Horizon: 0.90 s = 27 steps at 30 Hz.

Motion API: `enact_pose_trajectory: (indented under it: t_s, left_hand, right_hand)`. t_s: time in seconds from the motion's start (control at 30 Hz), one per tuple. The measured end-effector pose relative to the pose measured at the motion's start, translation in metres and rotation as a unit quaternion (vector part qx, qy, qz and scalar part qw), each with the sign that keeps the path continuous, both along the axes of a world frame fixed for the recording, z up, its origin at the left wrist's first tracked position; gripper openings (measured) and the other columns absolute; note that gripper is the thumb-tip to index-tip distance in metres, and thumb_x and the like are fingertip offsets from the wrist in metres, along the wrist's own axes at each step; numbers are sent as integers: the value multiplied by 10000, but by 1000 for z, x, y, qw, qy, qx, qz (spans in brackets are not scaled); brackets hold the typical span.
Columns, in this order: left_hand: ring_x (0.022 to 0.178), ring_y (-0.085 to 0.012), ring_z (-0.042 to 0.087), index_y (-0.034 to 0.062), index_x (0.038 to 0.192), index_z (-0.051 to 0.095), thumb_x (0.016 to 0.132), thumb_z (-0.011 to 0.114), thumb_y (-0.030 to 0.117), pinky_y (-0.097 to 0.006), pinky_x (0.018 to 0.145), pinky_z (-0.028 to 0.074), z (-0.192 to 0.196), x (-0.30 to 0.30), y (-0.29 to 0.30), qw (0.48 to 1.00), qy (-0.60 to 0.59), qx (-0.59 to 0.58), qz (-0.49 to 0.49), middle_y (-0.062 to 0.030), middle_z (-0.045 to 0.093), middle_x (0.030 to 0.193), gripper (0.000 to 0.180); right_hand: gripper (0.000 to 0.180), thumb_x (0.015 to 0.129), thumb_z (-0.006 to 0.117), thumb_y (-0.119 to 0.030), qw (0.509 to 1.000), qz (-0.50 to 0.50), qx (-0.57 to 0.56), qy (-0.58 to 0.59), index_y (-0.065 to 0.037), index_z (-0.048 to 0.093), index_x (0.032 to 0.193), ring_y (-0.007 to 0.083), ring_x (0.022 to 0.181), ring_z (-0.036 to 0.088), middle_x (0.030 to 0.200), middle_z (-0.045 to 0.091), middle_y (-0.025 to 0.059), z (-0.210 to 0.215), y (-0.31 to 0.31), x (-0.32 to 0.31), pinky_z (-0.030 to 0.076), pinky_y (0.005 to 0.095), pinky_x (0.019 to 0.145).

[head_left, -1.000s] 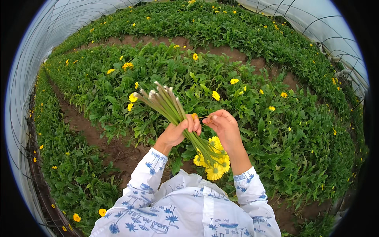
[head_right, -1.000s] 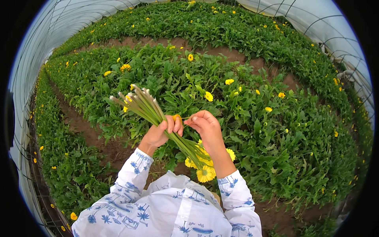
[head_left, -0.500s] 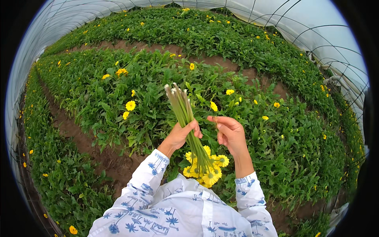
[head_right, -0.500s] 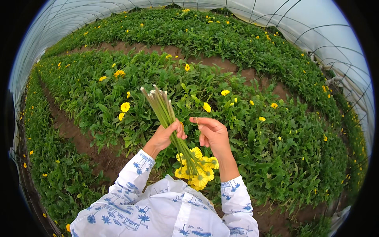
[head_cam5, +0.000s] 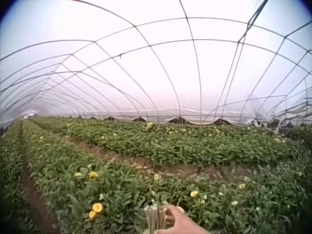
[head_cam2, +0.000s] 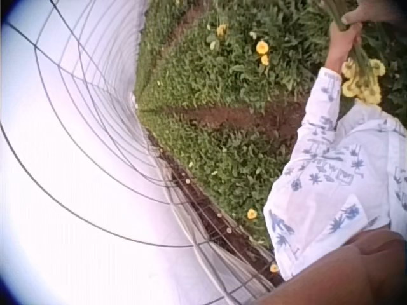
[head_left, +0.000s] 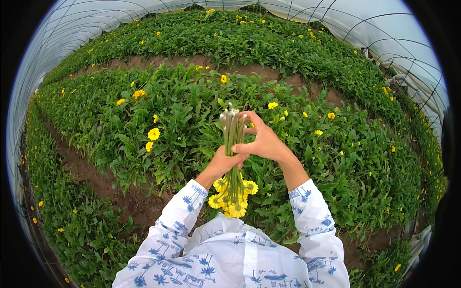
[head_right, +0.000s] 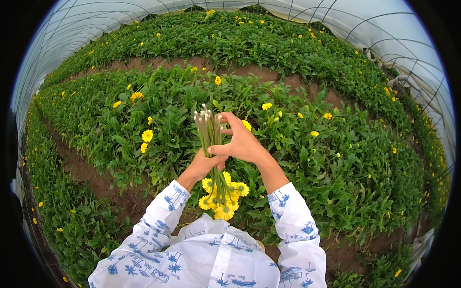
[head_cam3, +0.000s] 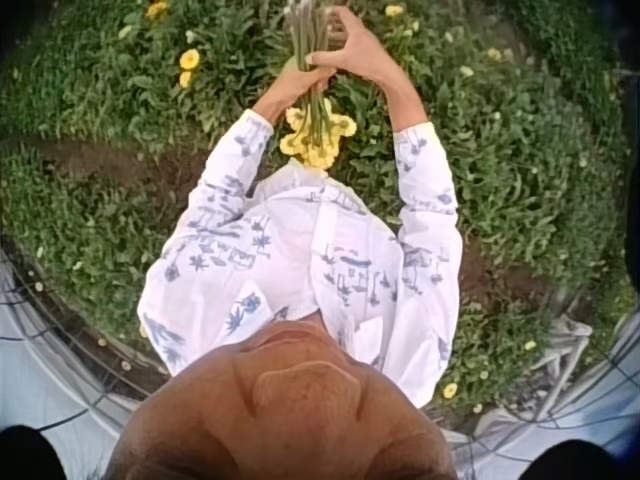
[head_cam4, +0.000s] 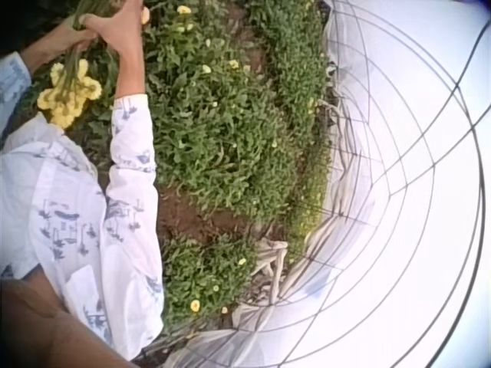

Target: The person walks through a greenhouse and repeatedly plucks yellow flowers by hand, gathering them into a growing bunch held in the left hand. The person moves between rows of plants, selecting and adding flowers to the bunch throughout the clip.

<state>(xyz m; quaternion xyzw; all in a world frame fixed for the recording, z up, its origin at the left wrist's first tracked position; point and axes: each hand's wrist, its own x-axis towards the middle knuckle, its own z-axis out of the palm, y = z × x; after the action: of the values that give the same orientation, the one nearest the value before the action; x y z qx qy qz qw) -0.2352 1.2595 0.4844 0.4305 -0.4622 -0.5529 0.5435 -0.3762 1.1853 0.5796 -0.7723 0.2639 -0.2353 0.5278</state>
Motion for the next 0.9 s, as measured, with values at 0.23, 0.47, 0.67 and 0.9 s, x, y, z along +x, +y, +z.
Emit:
enact_pose_trajectory:
  t_s: [0.23,0.47,0.67,0.9]
  left_hand:
    - [585,-102,554,26,895,573,838,656,112,-252,533,445,-3,13,-15,999,-52,-12,9,-20,568,695,133]
    - [710,-316,588,73,969,598,739,711,197,-403,653,462,-21,-1,-10,868,-486,-77,67,-121,625,802,285]
    - [713,-276,608,90,862,614,721,757,211,-367,640,475,23,-4,26,847,-471,-235,-80,-94,608,754,235]
    - [720,-268,624,43,955,614,787,681,162,-388,625,474,1,21,-14,860,-483,-154,55,-122,635,794,216]
  right_hand:
    - [529,776,706,-304,978,-62,-143,138,-40,492,1181,320,1018,593,1133,552,177,-46,10,-32,501,413,831]
    - [188,814,607,-220,867,120,-448,179,-33,587,812,313,684,624,703,601,141,16,89,-32,515,407,625]
    - [154,853,651,-251,988,-6,93,121,-118,611,787,73,547,452,638,544,-42,-43,-52,-106,400,217,513]
    - [146,821,600,-160,891,-17,-434,134,-39,587,741,252,619,571,707,589,99,-25,98,-49,447,334,556]
